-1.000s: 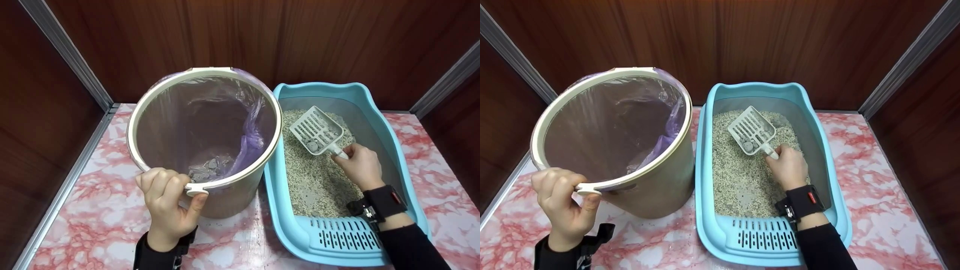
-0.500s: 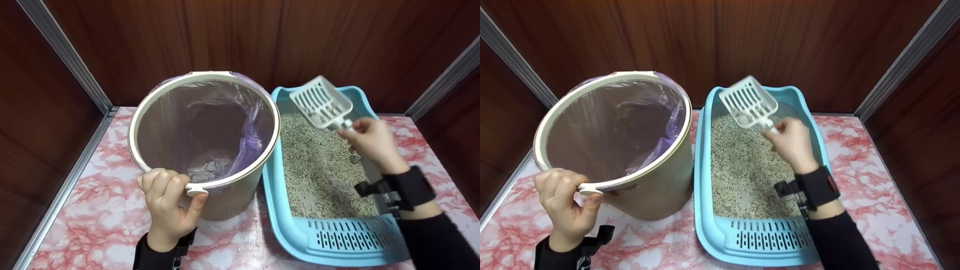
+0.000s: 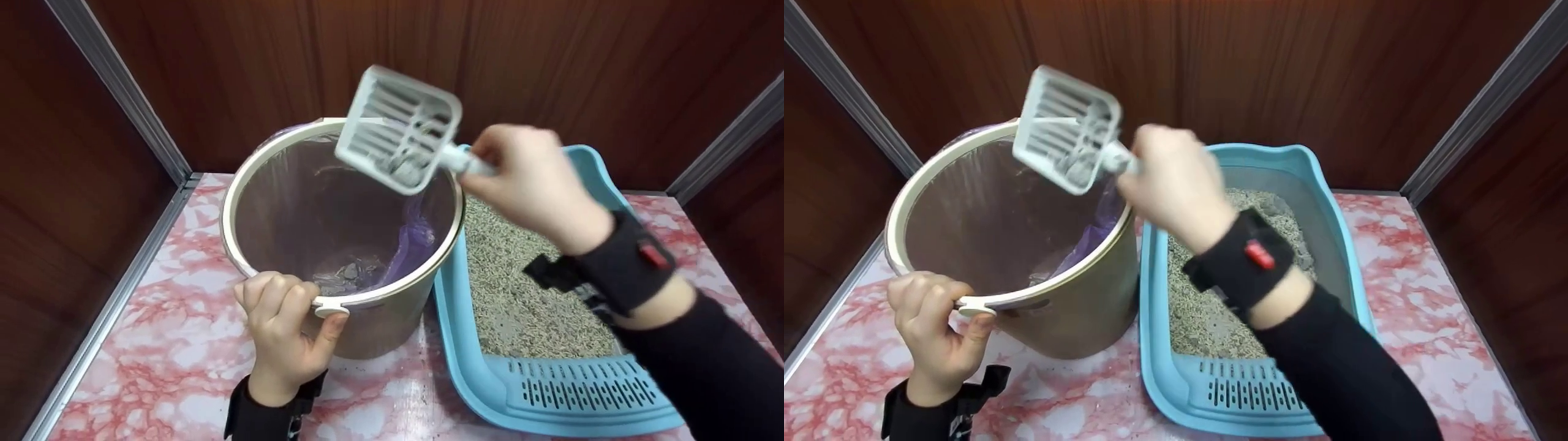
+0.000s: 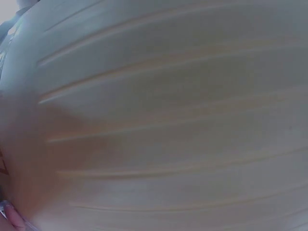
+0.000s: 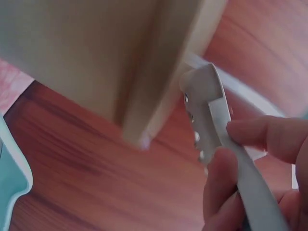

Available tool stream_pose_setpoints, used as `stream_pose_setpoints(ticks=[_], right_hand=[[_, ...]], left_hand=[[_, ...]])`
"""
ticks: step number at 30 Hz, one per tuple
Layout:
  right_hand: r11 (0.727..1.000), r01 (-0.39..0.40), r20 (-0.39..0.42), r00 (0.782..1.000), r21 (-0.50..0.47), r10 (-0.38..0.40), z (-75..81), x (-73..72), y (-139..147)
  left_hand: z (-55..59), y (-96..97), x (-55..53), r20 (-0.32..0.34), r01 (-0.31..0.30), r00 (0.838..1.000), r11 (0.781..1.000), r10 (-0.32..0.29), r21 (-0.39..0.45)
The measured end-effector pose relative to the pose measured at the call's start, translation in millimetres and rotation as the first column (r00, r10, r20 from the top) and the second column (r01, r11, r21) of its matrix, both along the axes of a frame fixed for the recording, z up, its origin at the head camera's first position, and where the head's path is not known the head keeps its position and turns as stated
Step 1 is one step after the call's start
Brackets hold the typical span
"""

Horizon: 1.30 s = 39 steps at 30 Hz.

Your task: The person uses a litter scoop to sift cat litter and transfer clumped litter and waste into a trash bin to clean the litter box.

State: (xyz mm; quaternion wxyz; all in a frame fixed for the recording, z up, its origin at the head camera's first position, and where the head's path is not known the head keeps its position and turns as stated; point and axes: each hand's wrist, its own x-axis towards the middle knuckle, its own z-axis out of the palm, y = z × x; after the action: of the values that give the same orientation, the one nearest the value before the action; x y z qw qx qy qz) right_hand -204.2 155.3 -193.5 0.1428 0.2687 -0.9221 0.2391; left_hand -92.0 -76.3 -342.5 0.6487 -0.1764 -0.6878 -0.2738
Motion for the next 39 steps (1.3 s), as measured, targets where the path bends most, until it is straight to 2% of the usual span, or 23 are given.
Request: stream_pose_setpoints(ticks=[1,3,4,7,9,11,15,19,21,23,26,28,29,31,33,36,39], right_hand=[[0.997,-0.020,-0.076,0.997,0.071,0.025,-4.5,2.0,-7],[0.977,-0.053,-0.204,0.974,0.204,0.096,-13.3,5.0,-19],[0.962,-0.058,-0.255,0.958,0.266,0.128,-16.8,6.4,-23],[0.914,-0.043,-0.400,0.890,0.404,0.218,-23.9,8.2,-31],[0.892,-0.033,-0.451,0.854,0.450,0.259,-25.4,8.9,-34],[0.879,-0.029,-0.477,0.831,0.476,0.286,-25.9,9.8,-36],[0.861,-0.027,-0.502,0.803,0.507,0.320,-26.2,12.3,-38],[0.854,-0.018,-0.520,0.786,0.520,0.333,-26.0,13.6,-38],[0.861,-0.028,-0.528,0.780,0.507,0.336,-25.8,13.3,-38],[0.879,-0.050,-0.541,0.771,0.474,0.336,-25.2,12.4,-36],[0.919,-0.092,-0.570,0.759,0.383,0.314,-22.9,9.6,-28],[0.947,-0.102,-0.584,0.766,0.303,0.270,-19.9,6.5,-18],[0.962,-0.098,-0.584,0.777,0.253,0.233,-18.1,4.8,-11],[0.987,-0.055,-0.566,0.814,0.151,0.132,-13.4,1.6,5],[0.999,0.009,-0.513,0.858,0.036,0.011,-9.1,-1.3,23],[0.985,0.121,-0.373,0.914,-0.122,-0.158,-6.2,-3.8,53],[0.950,0.244,-0.175,0.944,-0.196,-0.278,-12.4,-5.0,83]], left_hand=[[-0.2,0.3,-0.4,0.001,0.002,1.000,1.000,-0.002,-0.002],[-0.4,0.8,-0.9,0.005,0.005,1.000,1.000,-0.005,-0.004],[-0.4,1.1,-1.0,0.006,0.006,1.000,1.000,-0.006,-0.005],[0.2,2.0,-1.3,0.008,0.005,1.000,1.000,-0.005,-0.006],[0.7,2.6,-1.6,0.010,0.005,1.000,1.000,-0.005,-0.008],[1.1,3.0,-1.8,0.010,0.004,1.000,1.000,-0.004,-0.008],[1.6,3.4,-1.6,0.013,0.009,1.000,1.000,-0.009,-0.005],[2.0,3.4,-1.5,0.023,0.020,1.000,1.000,-0.020,-0.004],[1.8,2.9,-1.4,0.024,0.022,0.999,1.000,-0.022,-0.003],[1.6,2.4,-1.4,0.023,0.020,1.000,1.000,-0.020,0.001],[1.1,2.1,-1.9,0.009,0.019,1.000,1.000,-0.019,0.006],[1.1,2.1,-2.3,0.000,0.018,1.000,1.000,-0.018,0.008],[1.0,2.0,-2.4,-0.002,0.019,1.000,1.000,-0.019,0.009],[1.0,1.9,-2.5,-0.004,0.020,1.000,1.000,-0.020,0.009],[1.3,1.6,-2.1,0.001,0.023,1.000,1.000,-0.023,0.010],[1.9,0.7,-1.4,0.003,0.025,1.000,1.000,-0.025,0.008],[2.7,-0.4,0.1,0.002,0.026,1.000,1.000,-0.026,0.010]])
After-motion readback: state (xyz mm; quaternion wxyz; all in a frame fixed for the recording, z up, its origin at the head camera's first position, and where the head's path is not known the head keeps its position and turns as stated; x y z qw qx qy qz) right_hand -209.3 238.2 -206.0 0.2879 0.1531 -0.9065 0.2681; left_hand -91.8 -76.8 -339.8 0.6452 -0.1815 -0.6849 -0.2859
